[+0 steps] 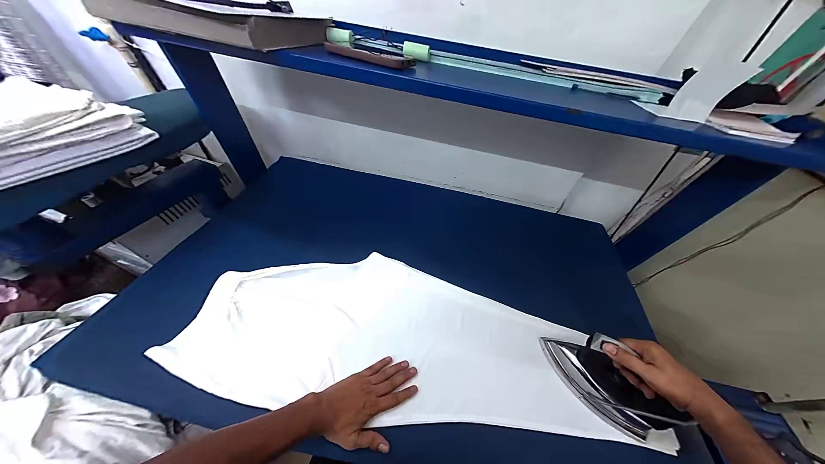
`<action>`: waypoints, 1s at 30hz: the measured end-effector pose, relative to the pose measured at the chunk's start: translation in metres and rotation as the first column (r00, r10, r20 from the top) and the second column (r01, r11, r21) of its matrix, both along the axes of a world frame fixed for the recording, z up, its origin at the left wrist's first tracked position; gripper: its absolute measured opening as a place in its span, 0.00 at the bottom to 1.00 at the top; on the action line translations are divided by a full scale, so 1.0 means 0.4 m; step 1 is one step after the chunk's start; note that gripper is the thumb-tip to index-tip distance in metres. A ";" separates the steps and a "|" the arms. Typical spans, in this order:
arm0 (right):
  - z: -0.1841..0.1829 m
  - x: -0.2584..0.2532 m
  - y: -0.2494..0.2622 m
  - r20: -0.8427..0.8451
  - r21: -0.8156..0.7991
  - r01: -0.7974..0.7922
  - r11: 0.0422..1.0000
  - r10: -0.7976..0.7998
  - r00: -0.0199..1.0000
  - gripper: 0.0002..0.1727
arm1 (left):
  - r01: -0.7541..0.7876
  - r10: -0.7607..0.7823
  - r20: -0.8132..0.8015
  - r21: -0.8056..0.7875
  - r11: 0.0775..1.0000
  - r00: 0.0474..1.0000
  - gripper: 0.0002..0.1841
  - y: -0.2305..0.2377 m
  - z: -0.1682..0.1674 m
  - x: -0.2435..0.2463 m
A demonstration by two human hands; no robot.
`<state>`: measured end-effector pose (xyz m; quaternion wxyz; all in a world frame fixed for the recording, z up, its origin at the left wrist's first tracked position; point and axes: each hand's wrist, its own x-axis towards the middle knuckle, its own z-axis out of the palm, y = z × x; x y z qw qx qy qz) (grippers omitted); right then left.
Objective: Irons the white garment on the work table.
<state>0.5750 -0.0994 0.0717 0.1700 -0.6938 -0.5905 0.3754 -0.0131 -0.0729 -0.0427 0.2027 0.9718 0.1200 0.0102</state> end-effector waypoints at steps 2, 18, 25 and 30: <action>0.004 -0.068 0.057 -0.024 -0.016 -0.092 0.996 0.091 0.996 0.29 | -0.002 0.003 0.043 -0.037 0.999 0.999 0.45 -0.001 0.007 -0.006; 0.047 -1.092 0.465 0.334 -0.041 -0.623 0.781 0.598 0.729 0.38 | -0.829 0.854 0.008 0.244 0.502 0.520 0.39 0.378 -0.014 -0.497; 0.046 -1.192 0.591 0.223 0.045 -0.676 0.735 0.652 0.724 0.38 | -0.860 0.829 0.261 0.008 0.510 0.494 0.32 0.381 0.073 -0.432; 0.067 -0.988 0.453 0.173 -0.122 -0.779 0.615 0.786 0.593 0.34 | -0.650 0.582 0.390 0.058 0.758 0.714 0.20 0.473 0.122 -0.232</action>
